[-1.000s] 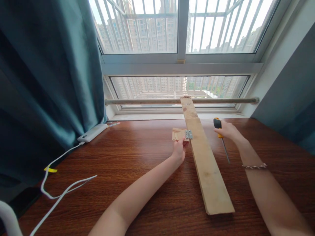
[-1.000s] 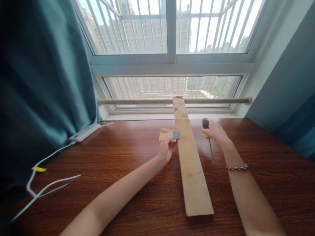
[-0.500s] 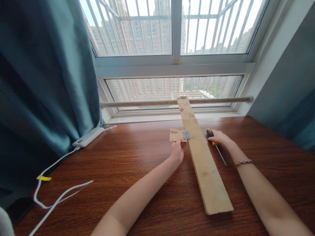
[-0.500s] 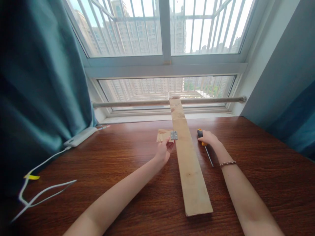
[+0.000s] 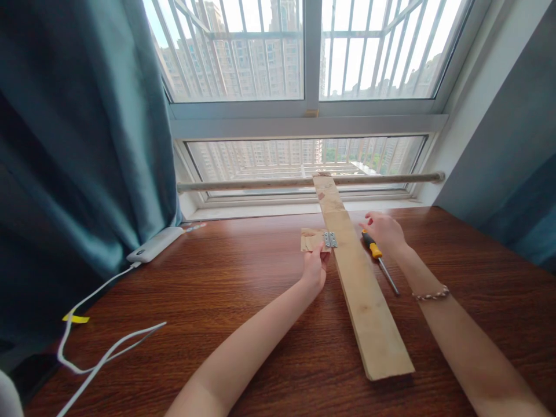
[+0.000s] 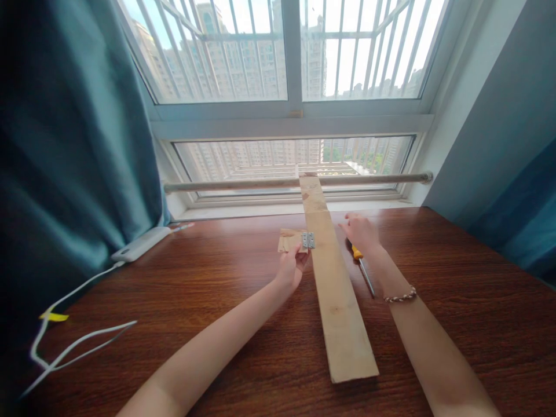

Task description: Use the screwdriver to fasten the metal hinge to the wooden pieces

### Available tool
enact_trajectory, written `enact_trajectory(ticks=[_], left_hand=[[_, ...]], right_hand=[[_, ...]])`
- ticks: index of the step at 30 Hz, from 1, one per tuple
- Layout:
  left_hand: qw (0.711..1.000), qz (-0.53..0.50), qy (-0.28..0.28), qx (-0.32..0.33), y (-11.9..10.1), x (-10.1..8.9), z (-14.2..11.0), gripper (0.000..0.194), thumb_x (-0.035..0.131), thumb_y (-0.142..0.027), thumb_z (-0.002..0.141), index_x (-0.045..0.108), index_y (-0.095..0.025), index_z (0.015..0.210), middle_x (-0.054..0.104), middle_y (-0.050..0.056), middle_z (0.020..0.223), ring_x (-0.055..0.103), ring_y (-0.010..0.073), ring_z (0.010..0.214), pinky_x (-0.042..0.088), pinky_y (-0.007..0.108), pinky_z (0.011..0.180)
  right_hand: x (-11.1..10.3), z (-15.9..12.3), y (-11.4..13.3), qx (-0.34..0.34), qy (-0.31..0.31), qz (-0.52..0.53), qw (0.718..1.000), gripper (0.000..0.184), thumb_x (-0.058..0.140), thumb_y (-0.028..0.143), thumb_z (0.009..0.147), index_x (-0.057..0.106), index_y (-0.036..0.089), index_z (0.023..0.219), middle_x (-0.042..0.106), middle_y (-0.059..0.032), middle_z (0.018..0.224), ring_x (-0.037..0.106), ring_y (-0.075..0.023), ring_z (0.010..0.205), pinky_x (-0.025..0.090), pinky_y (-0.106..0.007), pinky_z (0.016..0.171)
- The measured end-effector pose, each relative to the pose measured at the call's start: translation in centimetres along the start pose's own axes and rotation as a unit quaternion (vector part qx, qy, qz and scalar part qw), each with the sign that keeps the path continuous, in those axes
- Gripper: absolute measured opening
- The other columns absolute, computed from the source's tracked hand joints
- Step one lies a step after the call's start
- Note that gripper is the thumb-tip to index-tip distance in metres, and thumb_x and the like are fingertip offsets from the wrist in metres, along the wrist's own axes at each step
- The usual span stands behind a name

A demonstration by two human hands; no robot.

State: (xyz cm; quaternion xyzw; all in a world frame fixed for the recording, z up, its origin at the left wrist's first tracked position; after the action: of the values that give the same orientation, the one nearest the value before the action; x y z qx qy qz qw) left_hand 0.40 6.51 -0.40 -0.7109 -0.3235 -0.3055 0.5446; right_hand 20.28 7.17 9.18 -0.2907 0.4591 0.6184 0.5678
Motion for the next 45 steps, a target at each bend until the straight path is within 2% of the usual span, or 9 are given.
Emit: enact_trajectory(ticks=[2,3,7,13,17,24,32,39,45], left_hand=[[1.000,0.002,0.003,0.001,0.0,0.1,0.0,0.017,0.060,-0.009,0.074,0.063,-0.015,0.089,0.068,0.007,0.088,0.063,0.0121,0.071,0.050,0.023,0.067],[1.000,0.003,0.006,0.001,0.0,0.1,0.0,0.016,0.059,-0.009,0.074,0.063,-0.014,0.089,0.068,0.007,0.087,0.063,0.0117,0.071,0.049,0.022,0.066],[1.000,0.004,0.015,-0.002,0.1,0.3,-0.1,0.016,0.057,-0.008,0.076,0.064,-0.013,0.089,0.068,0.007,0.088,0.063,0.0102,0.071,0.048,0.019,0.064],[1.000,0.001,0.002,-0.012,0.5,0.0,0.1,0.016,0.060,-0.008,0.073,0.067,-0.013,0.086,0.069,0.007,0.088,0.062,0.0097,0.069,0.047,0.018,0.062],[1.000,-0.002,0.010,-0.009,0.5,0.1,0.2,0.016,0.060,-0.009,0.074,0.067,-0.014,0.087,0.068,0.007,0.089,0.062,0.0095,0.068,0.047,0.019,0.062],[0.999,0.021,0.029,0.015,0.0,0.2,0.4,0.022,0.067,-0.012,0.070,0.067,-0.016,0.092,0.068,0.007,0.097,0.063,0.0110,0.075,0.049,0.020,0.067],[0.999,0.051,-0.020,-0.002,-0.2,0.0,0.6,0.022,0.068,-0.009,0.067,0.067,-0.014,0.088,0.069,0.007,0.087,0.061,0.0098,0.066,0.048,0.020,0.061],[0.998,0.049,-0.027,-0.011,-0.3,0.4,0.5,0.018,0.064,-0.007,0.069,0.068,-0.013,0.086,0.069,0.007,0.089,0.063,0.0106,0.069,0.048,0.020,0.061],[0.999,0.028,-0.017,-0.014,-0.2,0.5,0.5,0.015,0.060,-0.004,0.073,0.068,-0.012,0.083,0.070,0.008,0.090,0.064,0.0099,0.072,0.048,0.018,0.064]], right_hand=[[-0.4,-0.9,4.3,-0.089,0.003,0.146,0.985,0.019,0.053,0.032,0.084,0.065,0.018,0.084,0.067,-0.0040,0.078,0.061,-0.0160,0.070,0.043,-0.025,0.067],[-0.1,-1.4,5.9,-0.103,0.006,0.196,0.975,0.017,0.055,0.032,0.082,0.066,0.018,0.079,0.067,-0.0028,0.074,0.060,-0.0148,0.066,0.042,-0.023,0.064],[1.9,-2.6,8.7,-0.077,0.003,0.255,0.964,0.016,0.060,0.032,0.078,0.068,0.019,0.075,0.066,-0.0015,0.069,0.058,-0.0144,0.062,0.040,-0.023,0.060],[2.6,-2.1,8.6,-0.028,0.015,0.201,0.979,0.017,0.061,0.035,0.075,0.063,0.019,0.070,0.064,-0.0005,0.068,0.058,-0.0157,0.064,0.036,-0.024,0.056],[2.6,-1.3,8.8,-0.023,0.025,0.188,0.982,0.012,0.063,0.032,0.073,0.064,0.021,0.076,0.065,0.0005,0.072,0.059,-0.0162,0.068,0.036,-0.024,0.058],[2.5,-2.0,10.5,-0.112,-0.003,0.116,0.987,0.014,0.052,0.027,0.086,0.059,0.018,0.080,0.062,-0.0051,0.084,0.057,-0.0173,0.074,0.038,-0.026,0.065],[2.8,-2.2,11.1,-0.127,-0.011,0.025,0.991,0.015,0.046,0.027,0.091,0.054,0.016,0.085,0.060,-0.0074,0.087,0.057,-0.0190,0.076,0.034,-0.027,0.059],[2.9,-2.3,10.9,-0.099,-0.010,0.043,0.994,0.014,0.048,0.027,0.091,0.054,0.016,0.086,0.060,-0.0061,0.087,0.057,-0.0178,0.075,0.033,-0.026,0.059],[2.9,-2.0,10.3,-0.126,-0.004,0.136,0.983,0.009,0.054,0.023,0.086,0.055,0.016,0.082,0.059,-0.0041,0.082,0.055,-0.0162,0.074,0.036,-0.025,0.065]])
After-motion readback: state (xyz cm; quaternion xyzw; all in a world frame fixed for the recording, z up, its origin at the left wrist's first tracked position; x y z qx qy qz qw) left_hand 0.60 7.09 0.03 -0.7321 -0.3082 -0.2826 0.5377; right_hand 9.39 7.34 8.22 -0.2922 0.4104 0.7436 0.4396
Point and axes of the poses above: each hand's wrist, its own z-axis towards the middle knuckle, its own x-axis out of the palm, y = z × x, the point moved 7 cm from there along z, towards the middle knuckle
